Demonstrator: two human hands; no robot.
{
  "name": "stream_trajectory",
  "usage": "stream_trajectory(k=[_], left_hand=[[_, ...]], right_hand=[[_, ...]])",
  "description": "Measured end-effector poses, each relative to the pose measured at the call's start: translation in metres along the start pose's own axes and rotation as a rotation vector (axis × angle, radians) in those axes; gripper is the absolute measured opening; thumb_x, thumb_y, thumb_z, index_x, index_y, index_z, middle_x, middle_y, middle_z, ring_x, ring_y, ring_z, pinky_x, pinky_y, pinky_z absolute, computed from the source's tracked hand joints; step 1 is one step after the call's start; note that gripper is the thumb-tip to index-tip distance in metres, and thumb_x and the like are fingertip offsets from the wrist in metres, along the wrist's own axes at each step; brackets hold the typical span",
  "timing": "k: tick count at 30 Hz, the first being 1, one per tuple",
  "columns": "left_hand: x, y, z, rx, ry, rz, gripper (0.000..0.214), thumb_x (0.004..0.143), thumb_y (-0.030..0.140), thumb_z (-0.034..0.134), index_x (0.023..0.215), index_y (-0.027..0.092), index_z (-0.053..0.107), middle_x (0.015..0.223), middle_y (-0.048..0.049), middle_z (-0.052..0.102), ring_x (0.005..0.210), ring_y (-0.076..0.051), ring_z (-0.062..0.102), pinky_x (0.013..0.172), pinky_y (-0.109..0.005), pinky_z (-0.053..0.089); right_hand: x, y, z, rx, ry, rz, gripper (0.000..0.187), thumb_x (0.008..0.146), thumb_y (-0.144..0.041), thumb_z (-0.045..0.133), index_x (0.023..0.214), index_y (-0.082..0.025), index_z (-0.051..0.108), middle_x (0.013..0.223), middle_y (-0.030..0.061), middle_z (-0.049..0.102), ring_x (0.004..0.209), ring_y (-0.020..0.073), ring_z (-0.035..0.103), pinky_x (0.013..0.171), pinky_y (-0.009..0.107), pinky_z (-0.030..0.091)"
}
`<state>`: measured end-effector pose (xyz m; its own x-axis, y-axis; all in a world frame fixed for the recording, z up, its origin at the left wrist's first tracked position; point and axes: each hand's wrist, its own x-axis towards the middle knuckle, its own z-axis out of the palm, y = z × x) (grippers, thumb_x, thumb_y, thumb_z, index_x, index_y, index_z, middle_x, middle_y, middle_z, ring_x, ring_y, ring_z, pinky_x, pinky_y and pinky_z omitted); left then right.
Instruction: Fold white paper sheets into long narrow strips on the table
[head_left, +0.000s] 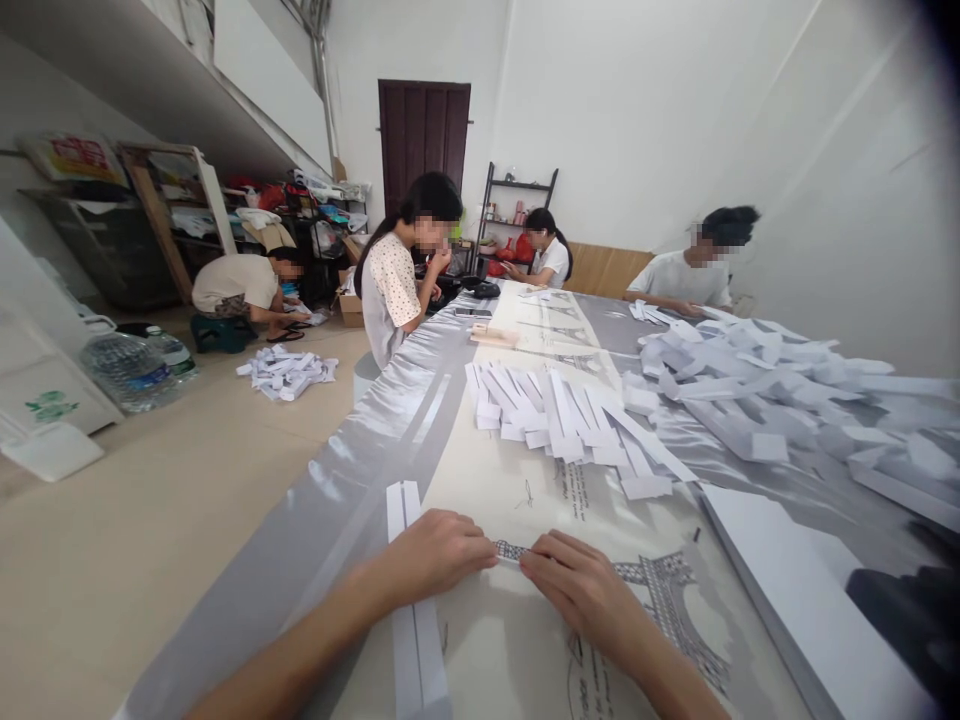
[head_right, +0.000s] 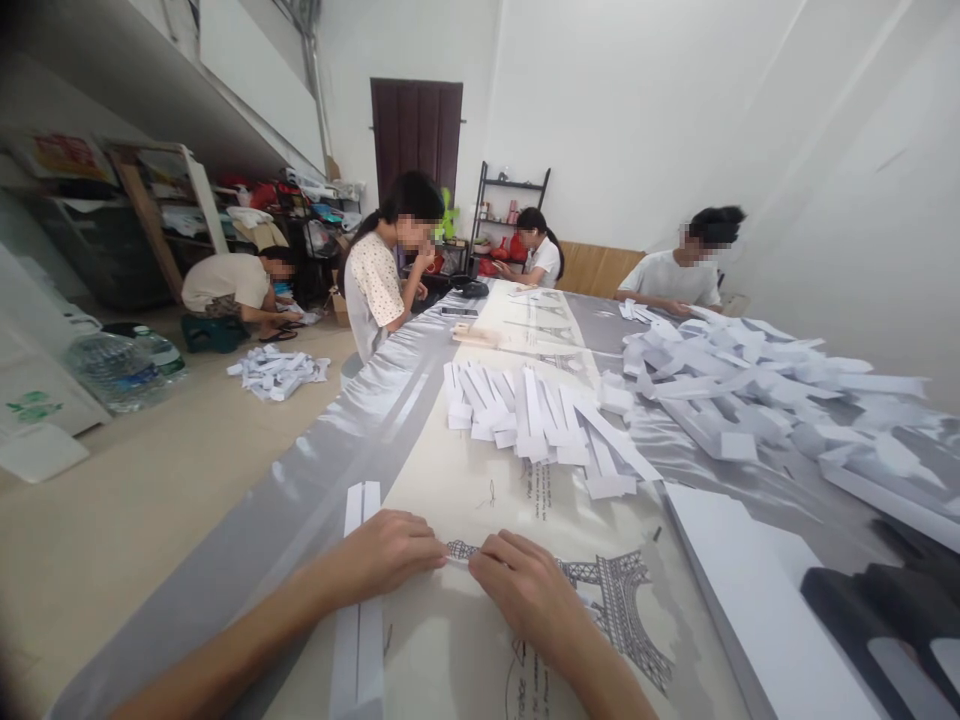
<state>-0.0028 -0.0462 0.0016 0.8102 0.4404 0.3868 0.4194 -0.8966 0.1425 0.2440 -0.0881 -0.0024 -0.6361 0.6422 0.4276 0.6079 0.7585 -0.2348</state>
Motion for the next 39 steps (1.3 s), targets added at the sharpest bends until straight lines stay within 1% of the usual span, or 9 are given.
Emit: stream_trajectory(k=[5,7,11,18,26,29,32,37,39], left_hand=[[-0.001,-0.001,-0.003,-0.019,0.01,-0.02,0.035,0.102,0.017,0.047,0.076,0.018,0.069,0.057,-0.001,0.062,0.053,-0.013,0.056,0.052,-0.027,0.029],[-0.001,-0.001,-0.005,-0.056,0.01,-0.034,0.034,0.103,0.02,0.047,0.079,0.018,0.071,0.061,-0.0019,0.066,0.057,-0.014,0.06,0.053,-0.027,0.031],[-0.003,-0.006,-0.013,-0.226,-0.027,-0.088,0.035,0.106,0.033,0.047,0.09,0.019,0.075,0.078,-0.0038,0.074,0.07,-0.015,0.067,0.063,-0.023,0.039],[-0.005,-0.013,-0.02,-0.37,-0.081,-0.151,0.041,0.106,0.033,0.045,0.082,0.02,0.076,0.064,-0.0002,0.068,0.059,-0.011,0.062,0.062,-0.02,0.039],[-0.008,-0.028,-0.03,-0.549,-0.127,-0.306,0.037,0.103,0.04,0.051,0.091,0.017,0.078,0.066,-0.002,0.073,0.057,-0.01,0.063,0.062,-0.018,0.041],[-0.011,-0.033,-0.032,-0.61,-0.131,-0.344,0.039,0.102,0.042,0.052,0.089,0.016,0.078,0.063,-0.003,0.072,0.053,-0.01,0.061,0.057,-0.017,0.04],[-0.014,-0.037,-0.034,-0.66,-0.132,-0.396,0.043,0.101,0.046,0.054,0.086,0.015,0.079,0.06,-0.0032,0.071,0.051,-0.01,0.06,0.054,-0.018,0.038],[-0.016,-0.043,-0.04,-0.774,-0.187,-0.463,0.042,0.097,0.047,0.058,0.083,0.014,0.079,0.062,-0.0033,0.07,0.053,-0.011,0.06,0.052,-0.018,0.037],[-0.015,-0.046,-0.044,-0.813,-0.169,-0.475,0.04,0.096,0.046,0.06,0.084,0.014,0.079,0.064,-0.0035,0.07,0.055,-0.012,0.061,0.052,-0.019,0.037]], right_hand=[[-0.003,0.004,0.002,0.056,-0.024,0.053,0.025,0.107,-0.021,0.042,0.096,-0.019,0.064,0.086,0.0042,0.063,0.077,0.0175,0.059,0.068,0.03,0.047],[-0.004,0.005,0.002,0.05,-0.026,0.055,0.025,0.107,-0.021,0.042,0.096,-0.019,0.064,0.085,0.0042,0.064,0.077,0.0178,0.059,0.068,0.031,0.047],[-0.005,0.007,-0.001,0.036,-0.019,0.03,0.028,0.107,-0.021,0.04,0.095,-0.018,0.066,0.084,0.0049,0.064,0.077,0.0185,0.059,0.068,0.032,0.047],[-0.008,0.012,-0.01,0.063,-0.043,0.11,0.03,0.108,-0.026,0.04,0.093,-0.02,0.065,0.085,0.0046,0.063,0.075,0.0177,0.06,0.066,0.03,0.048],[-0.008,0.015,-0.014,-0.047,0.022,0.06,0.037,0.109,-0.021,0.031,0.09,-0.02,0.063,0.079,0.0047,0.062,0.069,0.0167,0.059,0.06,0.028,0.045],[-0.01,0.016,-0.017,-0.014,-0.007,0.084,0.036,0.109,-0.023,0.033,0.092,-0.021,0.064,0.081,0.0048,0.063,0.072,0.017,0.06,0.064,0.028,0.047],[-0.012,0.017,-0.021,0.026,-0.041,0.138,0.032,0.109,-0.026,0.036,0.095,-0.021,0.065,0.082,0.004,0.063,0.072,0.0167,0.061,0.063,0.028,0.048],[-0.013,0.017,-0.026,0.007,-0.088,0.194,0.036,0.109,-0.027,0.034,0.087,-0.022,0.062,0.077,0.0025,0.061,0.067,0.0169,0.059,0.059,0.029,0.045],[-0.012,0.017,-0.025,-0.007,-0.094,0.211,0.038,0.109,-0.027,0.032,0.082,-0.022,0.059,0.074,0.0015,0.058,0.063,0.0166,0.056,0.056,0.029,0.041]])
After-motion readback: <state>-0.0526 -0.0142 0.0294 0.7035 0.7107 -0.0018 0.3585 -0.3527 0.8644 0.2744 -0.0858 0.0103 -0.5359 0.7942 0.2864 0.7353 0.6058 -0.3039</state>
